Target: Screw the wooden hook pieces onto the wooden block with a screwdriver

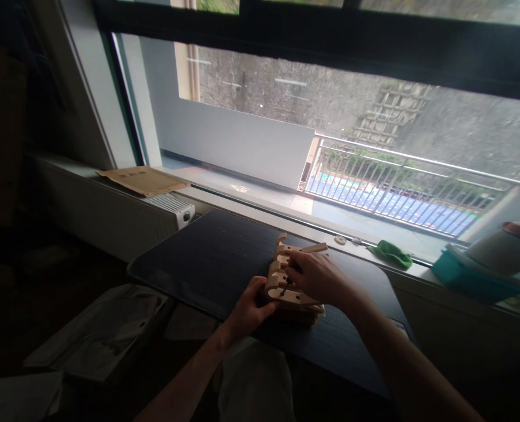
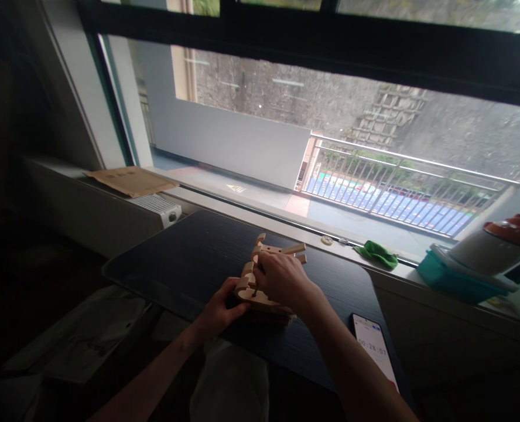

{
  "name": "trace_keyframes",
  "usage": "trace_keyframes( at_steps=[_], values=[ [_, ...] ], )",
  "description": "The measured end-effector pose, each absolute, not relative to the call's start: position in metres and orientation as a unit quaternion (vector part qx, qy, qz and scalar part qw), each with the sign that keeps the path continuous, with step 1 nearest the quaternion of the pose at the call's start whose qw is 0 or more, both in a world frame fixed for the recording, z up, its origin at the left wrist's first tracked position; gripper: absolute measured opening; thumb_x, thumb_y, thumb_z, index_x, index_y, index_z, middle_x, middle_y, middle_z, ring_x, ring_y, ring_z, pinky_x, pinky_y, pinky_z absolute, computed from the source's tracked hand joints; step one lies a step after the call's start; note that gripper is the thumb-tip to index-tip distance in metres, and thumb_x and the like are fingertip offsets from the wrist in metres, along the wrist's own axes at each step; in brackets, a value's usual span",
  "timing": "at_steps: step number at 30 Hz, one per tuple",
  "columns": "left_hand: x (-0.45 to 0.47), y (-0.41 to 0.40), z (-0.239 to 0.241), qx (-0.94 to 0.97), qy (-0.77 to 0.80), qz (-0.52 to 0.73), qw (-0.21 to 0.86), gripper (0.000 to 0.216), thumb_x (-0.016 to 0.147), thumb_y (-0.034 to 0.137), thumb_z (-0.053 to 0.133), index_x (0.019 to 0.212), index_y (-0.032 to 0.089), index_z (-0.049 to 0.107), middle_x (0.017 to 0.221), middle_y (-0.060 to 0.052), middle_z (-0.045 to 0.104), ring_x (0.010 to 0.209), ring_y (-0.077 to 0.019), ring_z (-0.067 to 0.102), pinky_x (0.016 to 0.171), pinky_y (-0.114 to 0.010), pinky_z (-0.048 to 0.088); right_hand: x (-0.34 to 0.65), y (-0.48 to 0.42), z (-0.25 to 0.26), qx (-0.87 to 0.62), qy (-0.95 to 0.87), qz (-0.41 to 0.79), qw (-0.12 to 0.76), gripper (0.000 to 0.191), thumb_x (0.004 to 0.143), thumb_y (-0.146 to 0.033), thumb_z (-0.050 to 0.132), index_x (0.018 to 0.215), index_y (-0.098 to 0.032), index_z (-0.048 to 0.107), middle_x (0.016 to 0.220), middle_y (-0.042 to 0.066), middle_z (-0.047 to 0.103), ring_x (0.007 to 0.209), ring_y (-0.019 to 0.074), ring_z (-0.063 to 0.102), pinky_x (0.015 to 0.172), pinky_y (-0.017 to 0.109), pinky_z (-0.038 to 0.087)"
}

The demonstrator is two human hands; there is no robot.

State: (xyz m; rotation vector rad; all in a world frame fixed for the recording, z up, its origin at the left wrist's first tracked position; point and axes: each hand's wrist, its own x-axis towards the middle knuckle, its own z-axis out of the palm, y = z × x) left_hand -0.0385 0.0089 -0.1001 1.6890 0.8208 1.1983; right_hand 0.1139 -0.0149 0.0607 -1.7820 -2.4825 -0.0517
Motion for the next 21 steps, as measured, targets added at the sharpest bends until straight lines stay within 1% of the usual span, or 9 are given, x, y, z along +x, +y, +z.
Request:
trace_keyframes(
  at_steps=[2,5,9,12,15,18,21],
  values=[
    [-0.039,0.009,-0.101,0.68,0.331,0.483,0.441,0.031,0.069,0.019,0.065,0.099,0.019,0.057,0.096,-0.002,0.056,0.092,-0.0195,0.052,0.083,-0.031,0.042,0.112,-0.013,0.057,-0.608,-0.792,-0.025,0.048,0.025,0.09,-0.033,0.042,0.103,-0.021,0.059,0.081,0.002,0.067,0.072,0.0146,0.06,0.058,0.026,0.028],
    [-0.039,0.01,-0.101,0.683,0.33,0.483,0.438,0.03,0.069,0.018,0.065,0.098,0.019,0.057,0.095,-0.002,0.056,0.09,-0.0193,0.052,0.082,-0.031,0.043,0.108,-0.014,0.057,-0.626,-0.778,-0.04,0.037,0.027,0.091,-0.035,0.038,0.097,-0.02,0.06,0.08,0.003,0.067,0.07,0.0157,0.06,0.055,0.027,0.026],
    [-0.039,0.011,-0.101,0.69,0.326,0.483,0.43,0.029,0.07,0.017,0.064,0.098,0.019,0.057,0.095,-0.002,0.054,0.09,-0.0188,0.052,0.082,-0.03,0.043,0.106,-0.018,0.066,-0.594,-0.803,-0.035,0.02,0.02,0.087,-0.033,0.044,0.09,-0.021,0.061,0.077,0.001,0.065,0.064,0.0133,0.056,0.053,0.026,0.023],
    [-0.04,0.01,-0.101,0.694,0.324,0.481,0.427,0.029,0.071,0.016,0.064,0.099,0.019,0.057,0.097,-0.003,0.053,0.091,-0.0189,0.051,0.083,-0.03,0.043,0.11,-0.018,0.07,-0.548,-0.836,-0.017,0.034,0.014,0.086,-0.029,0.048,0.084,-0.02,0.059,0.075,-0.001,0.063,0.064,0.011,0.053,0.053,0.024,0.023],
    [-0.04,0.009,-0.1,0.695,0.328,0.477,0.426,0.028,0.071,0.017,0.065,0.098,0.019,0.057,0.096,-0.003,0.053,0.091,-0.0194,0.051,0.084,-0.031,0.043,0.113,-0.015,0.067,-0.539,-0.841,-0.009,0.043,0.011,0.086,-0.025,0.048,0.084,-0.02,0.057,0.077,-0.001,0.063,0.064,0.0103,0.052,0.054,0.024,0.023],
    [-0.039,0.008,-0.097,0.691,0.33,0.477,0.432,0.027,0.071,0.018,0.065,0.097,0.02,0.057,0.096,-0.003,0.053,0.093,-0.0199,0.051,0.084,-0.031,0.043,0.114,-0.01,0.058,-0.567,-0.821,-0.012,0.067,0.013,0.087,-0.029,0.046,0.085,-0.019,0.056,0.074,0.0,0.063,0.062,0.0114,0.053,0.053,0.025,0.023],
    [-0.039,0.007,-0.097,0.68,0.325,0.482,0.447,0.028,0.072,0.017,0.064,0.099,0.02,0.056,0.1,-0.003,0.052,0.095,-0.0197,0.051,0.085,-0.03,0.043,0.115,-0.005,0.047,-0.616,-0.781,-0.023,0.095,0.019,0.088,-0.033,0.043,0.08,-0.02,0.054,0.065,0.0,0.061,0.058,0.0125,0.052,0.052,0.025,0.023]
  ],
)
